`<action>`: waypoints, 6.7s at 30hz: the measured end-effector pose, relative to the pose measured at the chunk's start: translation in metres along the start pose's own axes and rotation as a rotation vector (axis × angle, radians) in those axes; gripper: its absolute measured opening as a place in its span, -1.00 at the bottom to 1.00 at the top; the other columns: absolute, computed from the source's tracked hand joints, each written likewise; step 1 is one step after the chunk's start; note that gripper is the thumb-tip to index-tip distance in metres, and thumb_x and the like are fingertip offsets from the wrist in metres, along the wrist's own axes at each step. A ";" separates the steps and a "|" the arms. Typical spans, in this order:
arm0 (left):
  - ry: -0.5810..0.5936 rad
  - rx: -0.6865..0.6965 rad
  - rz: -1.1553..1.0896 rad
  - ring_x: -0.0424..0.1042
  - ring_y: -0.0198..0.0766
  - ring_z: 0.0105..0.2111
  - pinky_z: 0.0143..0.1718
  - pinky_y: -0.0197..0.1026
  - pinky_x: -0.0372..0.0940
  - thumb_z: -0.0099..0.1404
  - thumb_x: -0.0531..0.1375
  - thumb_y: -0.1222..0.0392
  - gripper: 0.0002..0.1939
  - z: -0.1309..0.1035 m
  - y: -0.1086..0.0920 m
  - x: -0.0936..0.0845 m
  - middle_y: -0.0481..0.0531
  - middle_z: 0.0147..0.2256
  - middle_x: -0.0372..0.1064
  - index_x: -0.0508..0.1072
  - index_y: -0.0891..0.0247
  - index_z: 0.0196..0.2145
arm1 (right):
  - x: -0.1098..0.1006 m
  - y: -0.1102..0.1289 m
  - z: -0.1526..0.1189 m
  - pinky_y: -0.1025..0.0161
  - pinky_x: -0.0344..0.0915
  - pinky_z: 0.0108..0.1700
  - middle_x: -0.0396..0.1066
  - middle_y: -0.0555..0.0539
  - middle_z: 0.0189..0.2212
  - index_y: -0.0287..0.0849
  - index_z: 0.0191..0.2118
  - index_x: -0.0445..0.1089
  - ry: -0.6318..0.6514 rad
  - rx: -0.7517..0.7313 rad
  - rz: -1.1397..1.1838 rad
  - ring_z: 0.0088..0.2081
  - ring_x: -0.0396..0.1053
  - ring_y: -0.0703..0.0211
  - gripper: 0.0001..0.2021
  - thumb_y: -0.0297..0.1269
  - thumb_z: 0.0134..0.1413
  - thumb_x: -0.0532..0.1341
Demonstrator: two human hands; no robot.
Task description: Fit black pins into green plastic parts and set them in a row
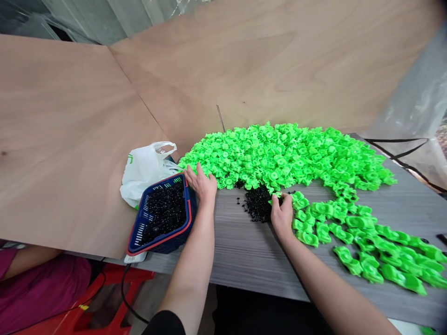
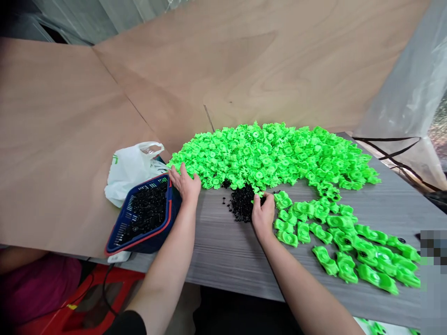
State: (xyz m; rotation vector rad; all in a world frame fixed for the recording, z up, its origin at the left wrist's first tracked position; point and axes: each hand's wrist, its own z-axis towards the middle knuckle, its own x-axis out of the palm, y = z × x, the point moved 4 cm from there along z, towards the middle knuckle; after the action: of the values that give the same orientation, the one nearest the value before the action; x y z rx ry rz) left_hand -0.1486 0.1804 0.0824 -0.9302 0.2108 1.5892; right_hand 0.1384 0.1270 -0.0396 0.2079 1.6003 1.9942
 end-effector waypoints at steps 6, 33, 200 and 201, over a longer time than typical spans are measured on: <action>0.189 -0.195 0.138 -0.05 0.34 0.29 0.12 0.33 0.11 0.14 0.28 -0.04 -0.28 0.024 0.009 0.031 0.32 0.35 -0.17 0.23 0.10 0.23 | 0.000 -0.001 0.001 0.12 0.19 -0.02 0.40 -0.17 -0.15 -0.19 -0.04 0.28 -0.008 0.007 0.015 -0.13 0.33 0.01 -0.61 0.04 0.23 0.09; 0.496 0.356 -0.029 0.19 0.18 0.12 0.05 0.12 0.20 0.06 0.37 -0.10 -0.21 -0.101 -0.005 0.005 0.27 0.09 0.22 0.26 0.18 0.20 | -0.001 0.001 0.003 0.08 0.20 0.04 0.38 -0.17 -0.13 -0.19 -0.04 0.28 -0.030 -0.057 0.052 -0.08 0.31 0.02 -0.64 -0.02 0.22 0.13; 0.788 -0.407 -1.220 0.46 -0.21 -0.31 -0.48 -0.28 0.40 0.20 0.27 0.14 -0.60 -0.176 -0.043 -0.028 0.11 -0.13 0.50 0.50 0.17 0.02 | -0.004 0.062 -0.050 0.25 0.25 -0.31 0.45 -0.05 -0.38 -0.12 -0.27 0.43 0.510 -0.121 0.221 -0.37 0.35 0.13 -0.85 -0.21 0.21 0.16; 0.779 -0.392 -1.219 0.47 -0.22 -0.31 -0.43 -0.25 0.43 0.21 0.26 0.16 -0.60 -0.177 -0.044 -0.029 0.11 -0.15 0.50 0.50 0.18 0.02 | -0.005 0.063 -0.050 0.23 0.26 -0.29 0.47 -0.07 -0.35 -0.11 -0.25 0.45 0.507 -0.136 0.214 -0.35 0.37 0.11 -0.84 -0.21 0.21 0.15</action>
State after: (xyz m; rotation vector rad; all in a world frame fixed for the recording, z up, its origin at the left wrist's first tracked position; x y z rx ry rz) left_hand -0.0320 0.0629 0.0000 -1.5364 -0.1443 0.0958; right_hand 0.0990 0.0737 0.0071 -0.2057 1.7878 2.4528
